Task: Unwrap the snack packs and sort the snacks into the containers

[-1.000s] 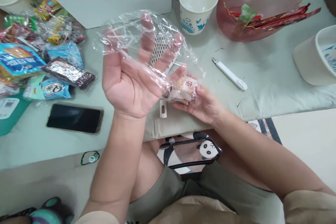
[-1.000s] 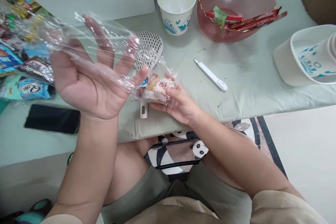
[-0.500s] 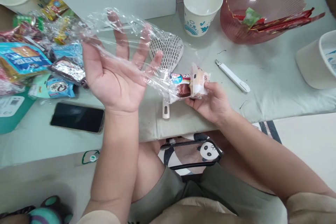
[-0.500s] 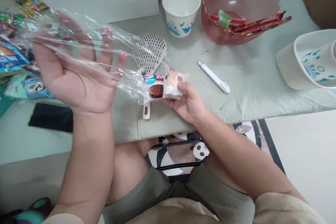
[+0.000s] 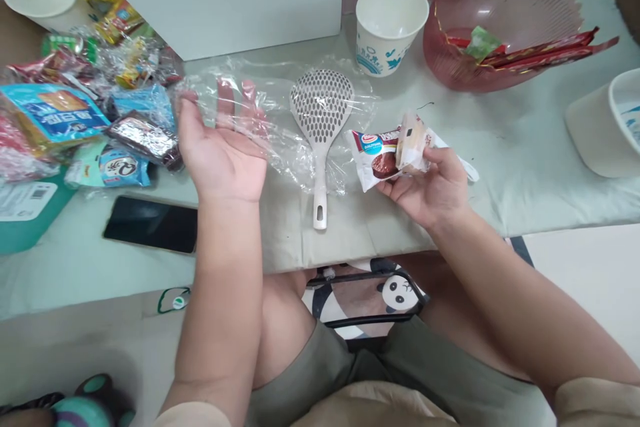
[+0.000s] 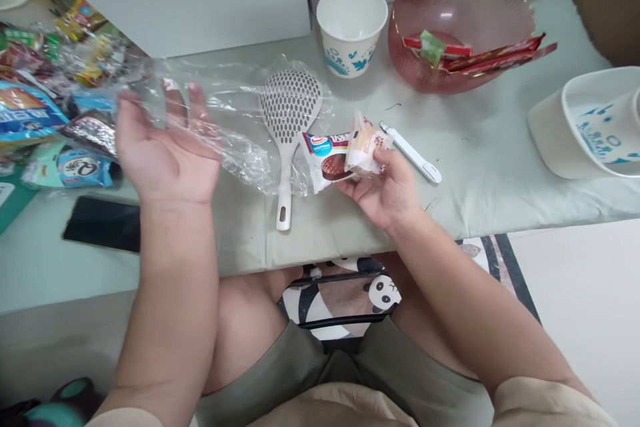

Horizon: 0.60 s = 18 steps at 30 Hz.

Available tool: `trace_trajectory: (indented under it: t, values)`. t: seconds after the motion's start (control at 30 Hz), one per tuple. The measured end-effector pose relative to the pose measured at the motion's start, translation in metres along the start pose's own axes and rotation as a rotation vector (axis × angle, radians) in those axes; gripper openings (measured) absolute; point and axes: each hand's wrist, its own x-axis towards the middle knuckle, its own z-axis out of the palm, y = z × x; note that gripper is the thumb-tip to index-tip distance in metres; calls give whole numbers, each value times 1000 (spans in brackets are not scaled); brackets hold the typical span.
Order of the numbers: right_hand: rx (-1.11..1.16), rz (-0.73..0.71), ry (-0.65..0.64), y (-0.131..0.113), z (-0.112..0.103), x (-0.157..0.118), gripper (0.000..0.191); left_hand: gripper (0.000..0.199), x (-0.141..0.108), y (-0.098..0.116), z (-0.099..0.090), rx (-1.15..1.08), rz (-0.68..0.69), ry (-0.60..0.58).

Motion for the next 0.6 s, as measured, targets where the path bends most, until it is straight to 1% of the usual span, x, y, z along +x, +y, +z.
trace_trajectory:
  t: [0.07, 0.13, 0.17, 0.23, 0.3, 0.4, 0.5, 0.57, 0.6]
  values:
    - [-10, -28, -20, -5, -4, 0, 35, 14, 3, -4, -2, 35, -48, 46]
    - [-6, -54, -10, -11, -8, 0, 35, 14, 4, -10, -4, 91, -88, 52]
    - [-7, -79, 2, -14, -8, 0, 35, 15, 4, -14, -4, 125, -92, 34]
    - [-29, -152, 26, -20, -9, 0, 34, 13, 2, -23, -3, 210, -75, -58]
    - [-64, -219, 38, -24, -6, 1, 36, 17, 0, -32, -2, 282, -56, -162]
    - [-99, -288, 46, -26, 2, -1, 41, 24, -4, -42, 0, 342, -74, -272]
    - [-122, -401, 91, -34, 11, -3, 36, 28, -8, -46, 0, 371, -100, -312]
    - [-147, -530, 113, -50, 14, -2, 33, 30, -11, -46, 0, 378, -112, -316]
    - [-170, -614, 108, -63, 14, 0, 33, 30, -12, -45, 0, 379, -116, -316]
